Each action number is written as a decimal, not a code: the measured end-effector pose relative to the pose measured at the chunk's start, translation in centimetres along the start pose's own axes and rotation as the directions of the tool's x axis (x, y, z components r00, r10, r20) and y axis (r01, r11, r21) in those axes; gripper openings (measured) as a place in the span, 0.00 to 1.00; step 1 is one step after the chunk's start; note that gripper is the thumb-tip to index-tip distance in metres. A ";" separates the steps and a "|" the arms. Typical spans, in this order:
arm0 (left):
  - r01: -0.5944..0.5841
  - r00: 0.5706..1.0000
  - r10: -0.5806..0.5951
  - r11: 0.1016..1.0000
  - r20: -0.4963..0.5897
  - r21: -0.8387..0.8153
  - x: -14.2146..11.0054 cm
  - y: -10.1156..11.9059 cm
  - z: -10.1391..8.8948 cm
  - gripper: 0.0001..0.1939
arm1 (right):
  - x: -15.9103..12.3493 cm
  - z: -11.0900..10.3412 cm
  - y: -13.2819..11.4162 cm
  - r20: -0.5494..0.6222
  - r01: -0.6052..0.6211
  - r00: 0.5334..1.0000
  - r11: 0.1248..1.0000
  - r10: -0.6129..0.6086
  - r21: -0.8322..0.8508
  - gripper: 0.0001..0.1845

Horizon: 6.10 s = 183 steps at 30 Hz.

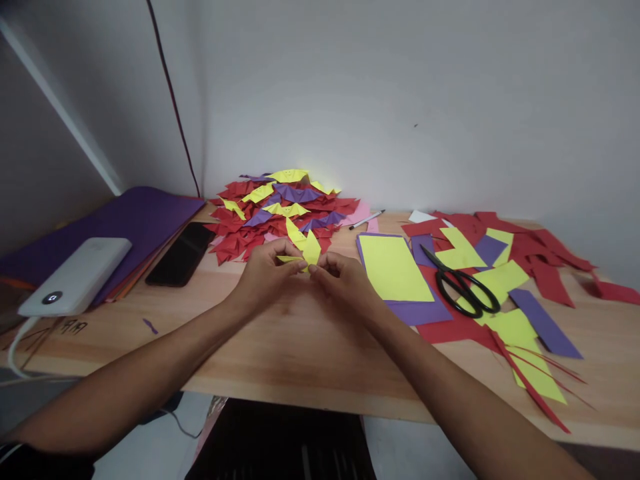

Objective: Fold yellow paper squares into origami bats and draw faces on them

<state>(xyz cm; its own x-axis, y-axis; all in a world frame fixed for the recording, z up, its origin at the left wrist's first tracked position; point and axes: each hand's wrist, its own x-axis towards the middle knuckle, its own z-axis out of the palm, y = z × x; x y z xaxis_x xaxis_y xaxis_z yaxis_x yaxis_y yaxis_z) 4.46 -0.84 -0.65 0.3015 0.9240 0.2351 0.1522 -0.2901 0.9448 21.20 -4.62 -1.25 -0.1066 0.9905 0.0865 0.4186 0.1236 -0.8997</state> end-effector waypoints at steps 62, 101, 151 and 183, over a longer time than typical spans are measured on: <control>0.155 0.978 -0.151 0.988 0.146 -0.013 0.4 -0.1 -0.9 0.08 | -0.6 0.4 -0.3 -0.093 0.128 0.981 0.927 -0.171 -0.351 0.15; -0.259 0.956 0.138 0.814 0.261 0.520 0.1 -0.4 -0.4 0.11 | -0.5 0.5 0.0 -0.022 0.130 0.987 0.880 -0.157 -0.457 0.13; -0.202 0.971 0.068 0.744 0.229 0.636 -0.2 -0.5 -0.3 0.09 | -0.5 0.5 0.1 -0.037 0.089 0.992 0.870 -0.122 -0.485 0.12; -0.213 0.963 0.083 0.815 0.255 0.539 0.3 -0.6 -0.6 0.11 | -0.2 0.1 0.5 -0.004 0.093 0.995 0.910 -0.103 -0.405 0.07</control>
<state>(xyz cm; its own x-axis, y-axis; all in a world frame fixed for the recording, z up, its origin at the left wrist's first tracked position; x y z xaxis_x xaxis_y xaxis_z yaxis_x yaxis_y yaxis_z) 3.83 -0.26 -1.04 0.5430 0.8027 0.2466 0.5669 -0.5670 0.5976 21.34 -4.80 -1.82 -0.1457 0.9728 0.1803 0.7360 0.2284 -0.6373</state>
